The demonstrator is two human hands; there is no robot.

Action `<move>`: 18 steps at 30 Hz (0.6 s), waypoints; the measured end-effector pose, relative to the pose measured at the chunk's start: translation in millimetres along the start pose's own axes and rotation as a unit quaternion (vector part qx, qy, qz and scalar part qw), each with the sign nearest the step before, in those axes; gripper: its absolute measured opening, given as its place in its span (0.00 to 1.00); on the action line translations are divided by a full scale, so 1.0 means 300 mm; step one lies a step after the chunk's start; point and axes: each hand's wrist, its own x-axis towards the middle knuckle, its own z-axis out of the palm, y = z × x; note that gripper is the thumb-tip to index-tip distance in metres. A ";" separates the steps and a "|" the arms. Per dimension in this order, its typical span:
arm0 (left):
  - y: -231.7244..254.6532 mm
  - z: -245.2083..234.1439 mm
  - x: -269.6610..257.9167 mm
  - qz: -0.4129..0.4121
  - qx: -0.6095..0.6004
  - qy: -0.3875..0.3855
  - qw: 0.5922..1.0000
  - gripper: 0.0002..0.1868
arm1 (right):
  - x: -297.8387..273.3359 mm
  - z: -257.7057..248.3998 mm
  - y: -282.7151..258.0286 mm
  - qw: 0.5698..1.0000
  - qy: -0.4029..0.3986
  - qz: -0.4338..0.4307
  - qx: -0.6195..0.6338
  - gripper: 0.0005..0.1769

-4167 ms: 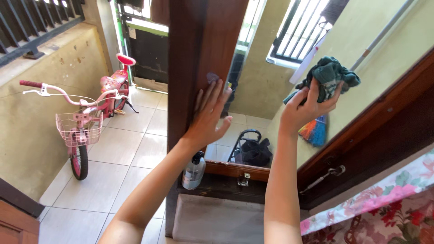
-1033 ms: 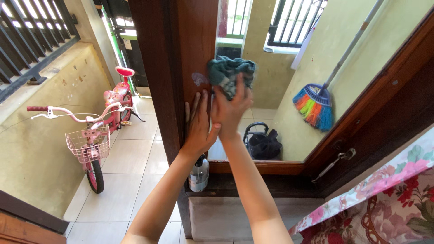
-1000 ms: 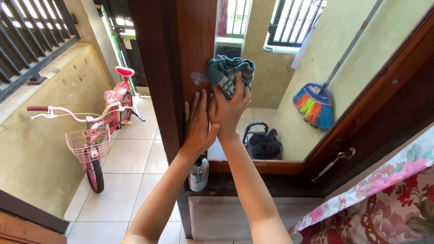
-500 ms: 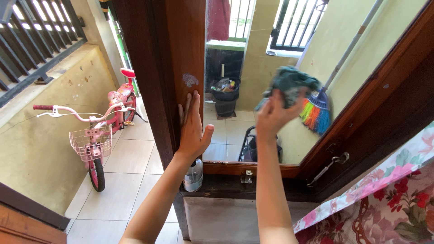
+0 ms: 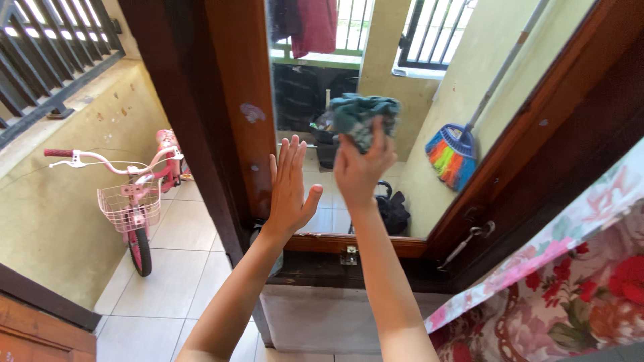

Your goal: The person cleans a glass door by applying a liquid from a spray bottle and wiping the surface with a cloth.

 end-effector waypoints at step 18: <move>0.135 0.167 -0.018 -0.026 0.001 -0.001 1.000 0.43 | 0.003 -0.062 0.103 0.999 -0.007 0.025 0.035 0.16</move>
